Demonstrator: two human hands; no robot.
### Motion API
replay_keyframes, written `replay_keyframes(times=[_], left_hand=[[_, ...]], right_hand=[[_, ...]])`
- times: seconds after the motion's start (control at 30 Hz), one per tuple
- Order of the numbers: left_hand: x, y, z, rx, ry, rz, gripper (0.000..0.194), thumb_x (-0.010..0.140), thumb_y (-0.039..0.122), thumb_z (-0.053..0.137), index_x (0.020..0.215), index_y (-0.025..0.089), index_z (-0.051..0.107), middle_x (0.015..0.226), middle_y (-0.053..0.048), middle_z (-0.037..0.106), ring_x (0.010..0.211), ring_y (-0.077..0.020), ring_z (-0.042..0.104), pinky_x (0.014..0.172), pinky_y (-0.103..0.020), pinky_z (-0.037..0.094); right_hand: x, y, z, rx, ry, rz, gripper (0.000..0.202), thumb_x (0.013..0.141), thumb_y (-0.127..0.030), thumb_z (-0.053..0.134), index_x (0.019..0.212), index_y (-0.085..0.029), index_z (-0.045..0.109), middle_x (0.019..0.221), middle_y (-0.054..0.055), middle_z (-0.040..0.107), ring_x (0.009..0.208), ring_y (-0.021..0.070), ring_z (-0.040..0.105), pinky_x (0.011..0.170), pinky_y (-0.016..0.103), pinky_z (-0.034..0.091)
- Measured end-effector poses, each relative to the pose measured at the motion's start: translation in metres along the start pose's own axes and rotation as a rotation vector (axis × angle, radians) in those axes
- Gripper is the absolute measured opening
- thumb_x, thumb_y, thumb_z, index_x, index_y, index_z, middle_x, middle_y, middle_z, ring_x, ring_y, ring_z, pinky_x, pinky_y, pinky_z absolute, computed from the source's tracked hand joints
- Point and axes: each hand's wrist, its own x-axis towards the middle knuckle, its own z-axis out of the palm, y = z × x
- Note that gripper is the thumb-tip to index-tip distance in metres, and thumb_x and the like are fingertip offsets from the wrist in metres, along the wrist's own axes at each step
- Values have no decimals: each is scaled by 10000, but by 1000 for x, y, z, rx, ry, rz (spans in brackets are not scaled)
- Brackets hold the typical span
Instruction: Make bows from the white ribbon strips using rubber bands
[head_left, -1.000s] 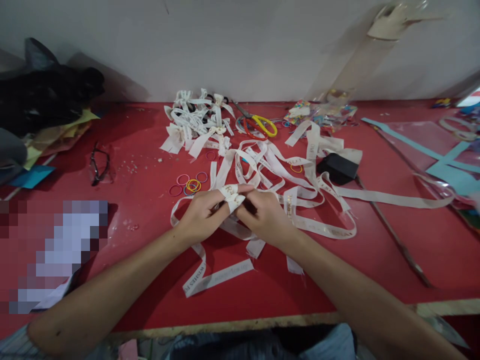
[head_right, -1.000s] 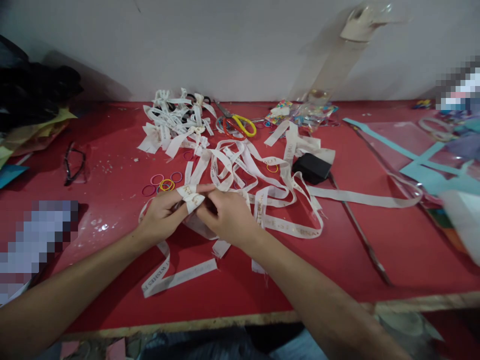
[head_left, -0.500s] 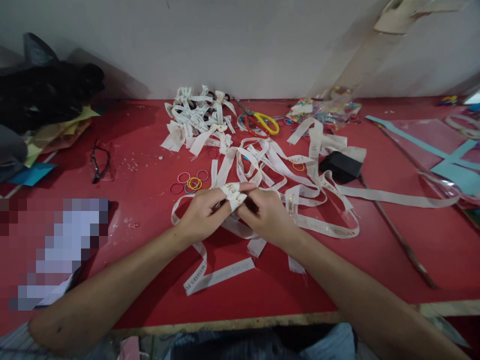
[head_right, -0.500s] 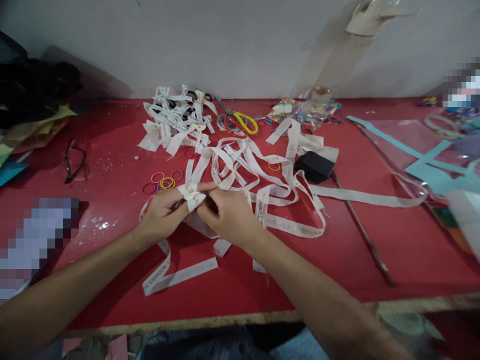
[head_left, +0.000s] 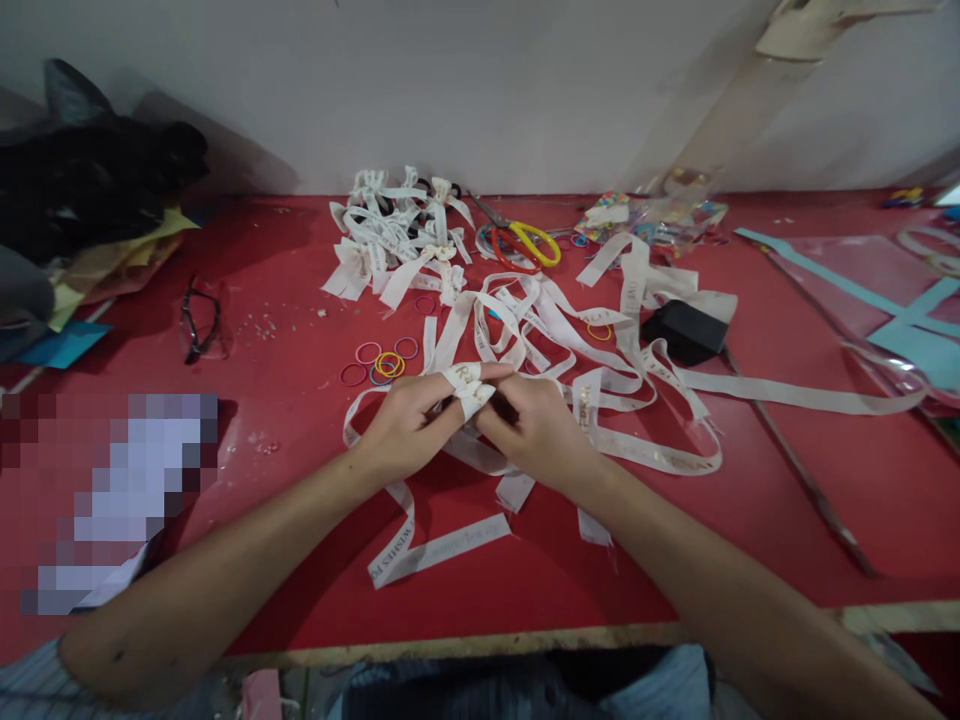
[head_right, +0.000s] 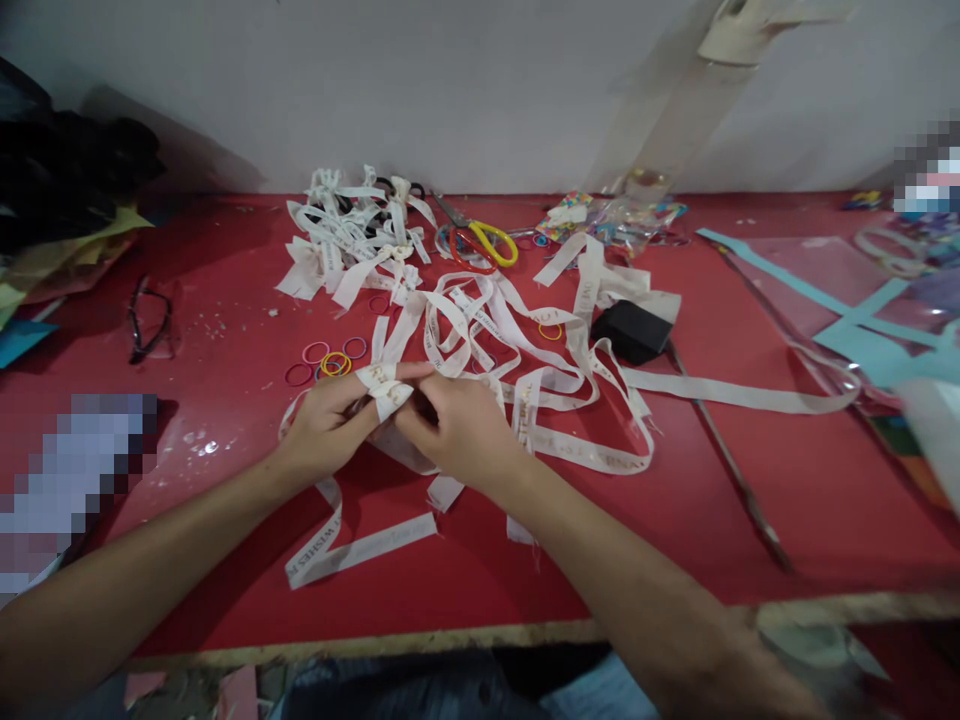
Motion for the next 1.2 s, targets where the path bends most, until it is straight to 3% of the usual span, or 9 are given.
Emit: replay_keyframes(times=[0.53, 1.2], left_hand=[[0, -5, 2, -61, -49, -72, 288, 912, 223, 506, 1109, 177, 711, 583, 56, 516, 525, -73, 427, 507, -157, 355], [0, -4, 1, -41, -66, -85, 306, 928, 256, 489, 1153, 190, 685, 589, 48, 554, 503, -73, 458, 493, -157, 371]], right_hand=[[1, -2, -3, 38, 0, -17, 290, 787, -184, 499, 566, -206, 314, 474, -76, 335, 439, 60, 288, 481, 231, 222], [0, -3, -4, 38, -8, -9, 282, 791, -180, 508, 566, -205, 339, 479, -78, 350, 441, 61, 300, 477, 229, 230]])
